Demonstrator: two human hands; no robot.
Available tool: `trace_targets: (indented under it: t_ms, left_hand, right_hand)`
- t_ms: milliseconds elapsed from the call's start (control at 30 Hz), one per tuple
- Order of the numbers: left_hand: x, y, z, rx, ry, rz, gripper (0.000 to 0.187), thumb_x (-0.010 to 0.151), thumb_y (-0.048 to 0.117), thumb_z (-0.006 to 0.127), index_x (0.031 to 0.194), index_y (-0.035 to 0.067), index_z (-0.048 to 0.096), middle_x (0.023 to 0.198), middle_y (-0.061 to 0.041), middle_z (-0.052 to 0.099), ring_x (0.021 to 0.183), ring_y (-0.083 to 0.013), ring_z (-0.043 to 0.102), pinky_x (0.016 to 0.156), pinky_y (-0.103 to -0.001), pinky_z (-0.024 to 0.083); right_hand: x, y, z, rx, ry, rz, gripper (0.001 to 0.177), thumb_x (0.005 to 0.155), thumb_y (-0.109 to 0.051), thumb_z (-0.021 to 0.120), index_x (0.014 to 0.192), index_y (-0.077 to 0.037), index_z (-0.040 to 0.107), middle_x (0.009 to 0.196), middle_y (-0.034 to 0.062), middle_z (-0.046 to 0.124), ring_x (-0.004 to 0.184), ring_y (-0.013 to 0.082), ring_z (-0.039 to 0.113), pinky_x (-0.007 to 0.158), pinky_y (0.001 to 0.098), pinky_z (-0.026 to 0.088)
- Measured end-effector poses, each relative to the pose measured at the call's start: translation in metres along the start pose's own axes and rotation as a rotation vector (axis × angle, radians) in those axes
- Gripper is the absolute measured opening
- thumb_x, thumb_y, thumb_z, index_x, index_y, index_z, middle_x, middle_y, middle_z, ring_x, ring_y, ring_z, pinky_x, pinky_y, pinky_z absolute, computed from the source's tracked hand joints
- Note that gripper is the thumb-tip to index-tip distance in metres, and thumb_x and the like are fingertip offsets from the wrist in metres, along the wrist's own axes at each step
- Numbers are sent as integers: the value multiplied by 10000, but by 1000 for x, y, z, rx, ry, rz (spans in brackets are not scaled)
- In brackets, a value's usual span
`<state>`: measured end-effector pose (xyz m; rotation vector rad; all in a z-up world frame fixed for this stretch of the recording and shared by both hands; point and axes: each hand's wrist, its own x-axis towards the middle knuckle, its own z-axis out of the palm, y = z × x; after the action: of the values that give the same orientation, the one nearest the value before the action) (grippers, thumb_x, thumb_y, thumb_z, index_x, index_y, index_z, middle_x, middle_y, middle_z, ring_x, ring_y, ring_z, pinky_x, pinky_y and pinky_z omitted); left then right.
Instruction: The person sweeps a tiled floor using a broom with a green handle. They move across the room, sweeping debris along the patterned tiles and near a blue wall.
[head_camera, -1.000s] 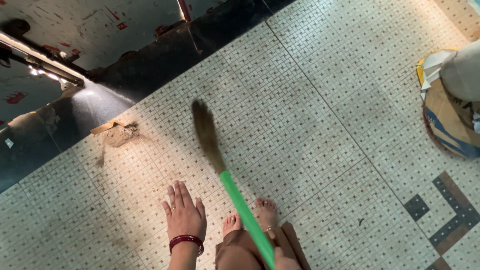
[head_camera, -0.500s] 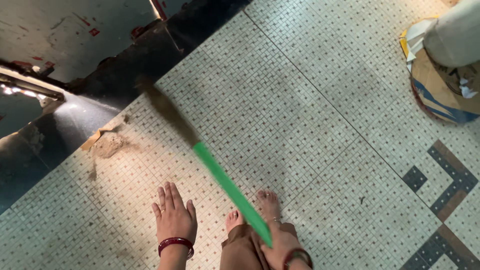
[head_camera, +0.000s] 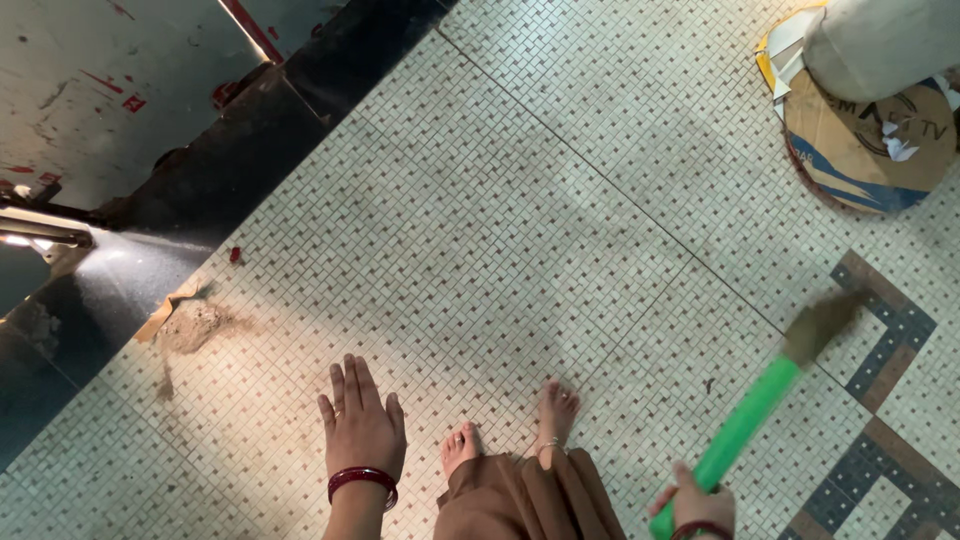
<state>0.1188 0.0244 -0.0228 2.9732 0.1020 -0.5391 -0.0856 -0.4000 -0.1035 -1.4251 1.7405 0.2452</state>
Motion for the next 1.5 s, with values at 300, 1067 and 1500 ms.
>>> trace_targets:
  t_ms: [300, 1067, 1500]
  left_hand:
    - [16, 50, 0, -2, 1, 11, 727, 988, 411, 355, 1569, 20, 161, 1655, -123, 182, 1542, -283, 104, 1213, -490, 142]
    - [77, 119, -6, -26, -119, -51, 742, 986, 413, 358, 1575, 27, 125, 1665, -116, 161, 1547, -270, 90, 1230, -471, 107]
    - [149, 86, -40, -18, -74, -26, 724, 991, 411, 368, 1563, 22, 157, 1657, -114, 184, 1543, -275, 103, 1224, -479, 126]
  right_hand:
    - [136, -80, -19, 698, -64, 333, 274, 943, -67, 660, 1072, -101, 420, 746, 62, 514, 504, 183, 522, 478, 353, 481]
    - [-77, -301, 89, -908, -698, -386, 693, 840, -130, 705, 1487, -231, 481, 907, 187, 735, 587, 238, 678, 513, 409, 577]
    - [-22, -308, 82, -484, -373, -327, 609, 812, -198, 826, 1298, -94, 473, 760, 178, 659, 540, 293, 642, 468, 451, 541]
